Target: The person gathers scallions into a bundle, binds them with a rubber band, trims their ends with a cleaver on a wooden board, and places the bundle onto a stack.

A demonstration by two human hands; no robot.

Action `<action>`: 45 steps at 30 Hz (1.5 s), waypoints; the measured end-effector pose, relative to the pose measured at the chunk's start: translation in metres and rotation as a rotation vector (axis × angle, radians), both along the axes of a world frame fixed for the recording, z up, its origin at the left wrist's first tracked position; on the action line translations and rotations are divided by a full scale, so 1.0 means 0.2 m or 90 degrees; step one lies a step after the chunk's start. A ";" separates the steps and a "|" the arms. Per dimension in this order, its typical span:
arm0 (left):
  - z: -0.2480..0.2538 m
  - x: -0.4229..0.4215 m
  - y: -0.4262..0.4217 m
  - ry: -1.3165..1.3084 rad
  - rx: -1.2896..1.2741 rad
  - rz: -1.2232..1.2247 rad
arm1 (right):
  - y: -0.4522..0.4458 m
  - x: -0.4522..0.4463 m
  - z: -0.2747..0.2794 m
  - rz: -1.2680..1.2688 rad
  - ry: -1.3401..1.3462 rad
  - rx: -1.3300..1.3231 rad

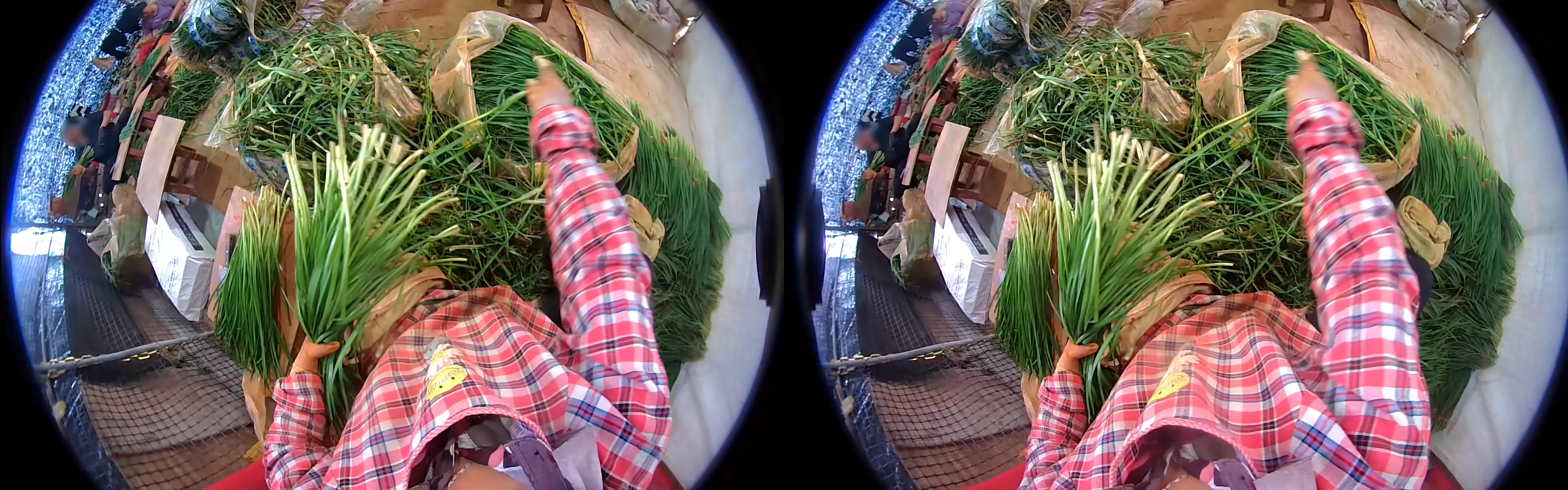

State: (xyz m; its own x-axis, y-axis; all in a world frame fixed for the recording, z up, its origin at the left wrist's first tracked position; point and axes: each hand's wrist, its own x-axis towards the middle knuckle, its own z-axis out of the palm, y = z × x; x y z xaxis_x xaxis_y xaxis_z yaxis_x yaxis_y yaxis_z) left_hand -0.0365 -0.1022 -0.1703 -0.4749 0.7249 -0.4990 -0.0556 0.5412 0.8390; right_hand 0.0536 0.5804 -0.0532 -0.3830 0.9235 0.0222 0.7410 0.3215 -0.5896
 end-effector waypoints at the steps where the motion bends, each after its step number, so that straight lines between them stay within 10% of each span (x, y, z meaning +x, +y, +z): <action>1: -0.08 -0.01 -0.07 -0.034 0.036 0.040 | 0.09 0.09 0.05 -0.030 -0.096 0.018; 5: 0.32 0.01 0.13 -0.270 0.117 0.151 | 0.07 0.18 -0.12 0.079 -0.543 0.274; 10: 0.60 0.09 0.30 -0.365 0.098 0.259 | -0.78 0.08 0.04 0.654 -0.427 -0.292; 13: 0.79 0.16 0.42 -0.299 0.030 0.316 | -1.08 0.07 -0.17 0.739 -0.305 -0.217; 22: 0.93 0.08 0.47 -0.122 -0.043 0.152 | -1.18 0.04 -0.35 0.738 0.006 -0.329; 32: 1.05 0.10 0.56 -0.096 -0.124 0.205 | -0.60 0.10 -0.46 0.337 -0.281 -0.153; 38: 1.16 0.15 0.67 -0.099 -0.085 0.246 | -0.46 0.37 -0.38 0.479 -0.704 -0.015; 41: 1.27 0.09 0.86 -0.068 -0.037 0.142 | -0.92 0.37 0.07 0.844 -0.320 -0.515; 45: 1.49 0.00 1.13 0.194 -0.055 -0.065 | -1.42 0.15 -0.24 1.006 0.284 -0.931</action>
